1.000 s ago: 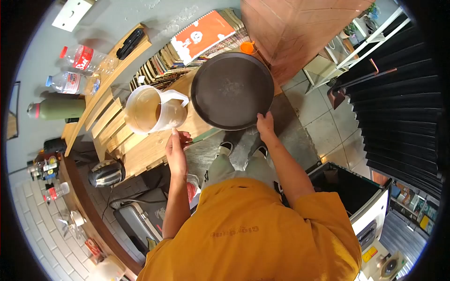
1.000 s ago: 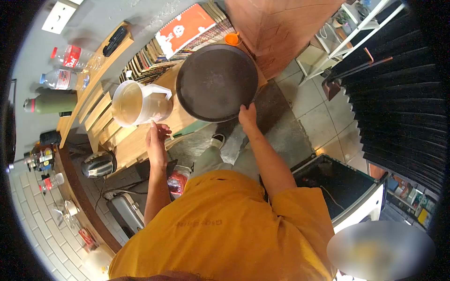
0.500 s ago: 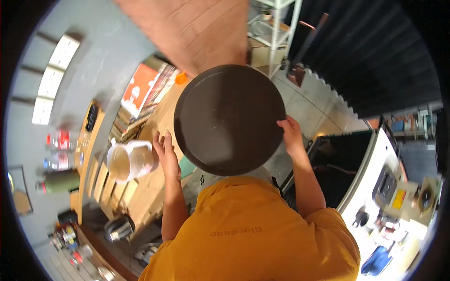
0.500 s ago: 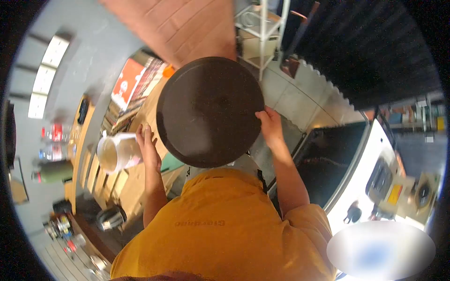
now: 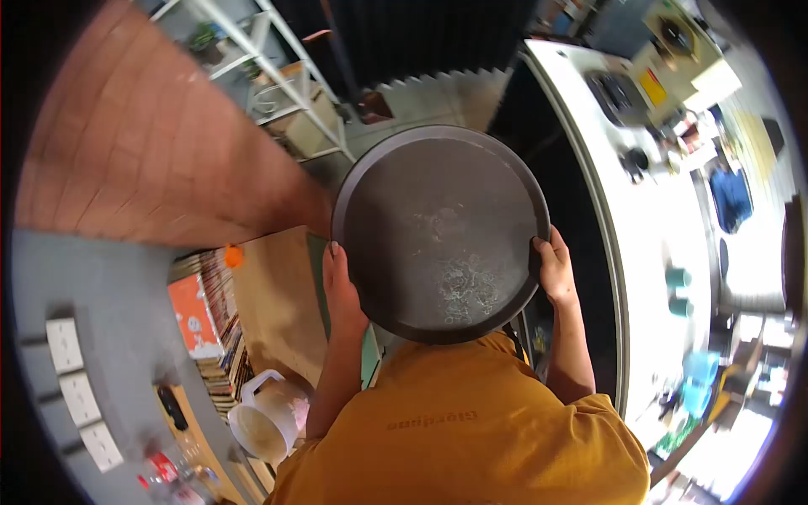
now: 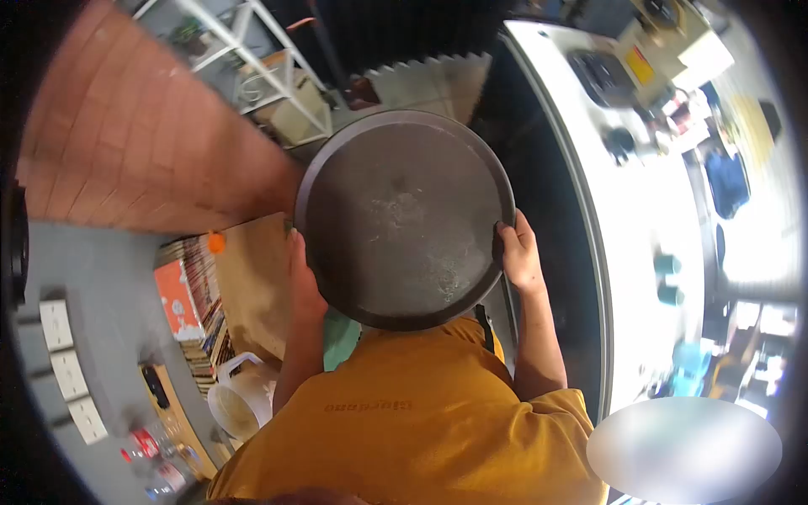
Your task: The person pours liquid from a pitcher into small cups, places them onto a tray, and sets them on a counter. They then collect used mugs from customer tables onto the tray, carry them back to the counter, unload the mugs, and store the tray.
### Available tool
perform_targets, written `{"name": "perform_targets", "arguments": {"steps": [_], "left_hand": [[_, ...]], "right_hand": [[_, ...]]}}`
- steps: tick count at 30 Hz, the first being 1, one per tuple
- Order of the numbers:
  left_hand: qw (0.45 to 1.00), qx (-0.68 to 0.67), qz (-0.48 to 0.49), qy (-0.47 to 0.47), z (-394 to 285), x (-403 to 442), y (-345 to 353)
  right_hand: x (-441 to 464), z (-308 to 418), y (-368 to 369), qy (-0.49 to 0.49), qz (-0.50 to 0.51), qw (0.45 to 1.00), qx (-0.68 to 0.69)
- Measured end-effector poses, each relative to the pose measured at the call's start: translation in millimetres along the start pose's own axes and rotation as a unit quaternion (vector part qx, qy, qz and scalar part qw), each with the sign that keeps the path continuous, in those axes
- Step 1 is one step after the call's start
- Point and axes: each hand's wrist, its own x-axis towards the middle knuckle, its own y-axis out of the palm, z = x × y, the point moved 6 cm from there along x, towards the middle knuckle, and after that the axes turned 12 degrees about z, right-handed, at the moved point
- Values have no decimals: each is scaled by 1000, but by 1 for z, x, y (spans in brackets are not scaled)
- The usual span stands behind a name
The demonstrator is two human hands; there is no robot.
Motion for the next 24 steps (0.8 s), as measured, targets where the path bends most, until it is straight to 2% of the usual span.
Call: {"name": "perform_targets", "arguments": {"steps": [1, 2, 6, 11, 15, 17, 19, 24], "left_hand": [[1000, 10, 16, -19, 9, -1, 4], [999, 23, 28, -35, 16, -1, 10], [989, 113, 67, -70, 40, -1, 47], [967, 199, 131, -95, 72, -2, 117], [955, 201, 199, -85, 113, 3, 185], [943, 165, 267, -110, 147, 9, 220], [941, 187, 261, -106, 181, 14, 250], [925, 244, 278, -88, 228, 7, 326]], "right_hand": [[-19, -2, -3, -4, -25, 1000, 4], [-36, 2, -8, -50, -62, 996, -28], [-92, -13, -43, -42, -151, 987, -33], [-157, -43, -107, -11, -273, 961, 33], [-199, -68, -175, 9, -368, 929, -31], [-212, -83, -215, 9, -378, 925, -48], [-224, -76, -247, 16, -398, 910, -117], [-243, -82, -316, 61, -417, 891, -169]]}}
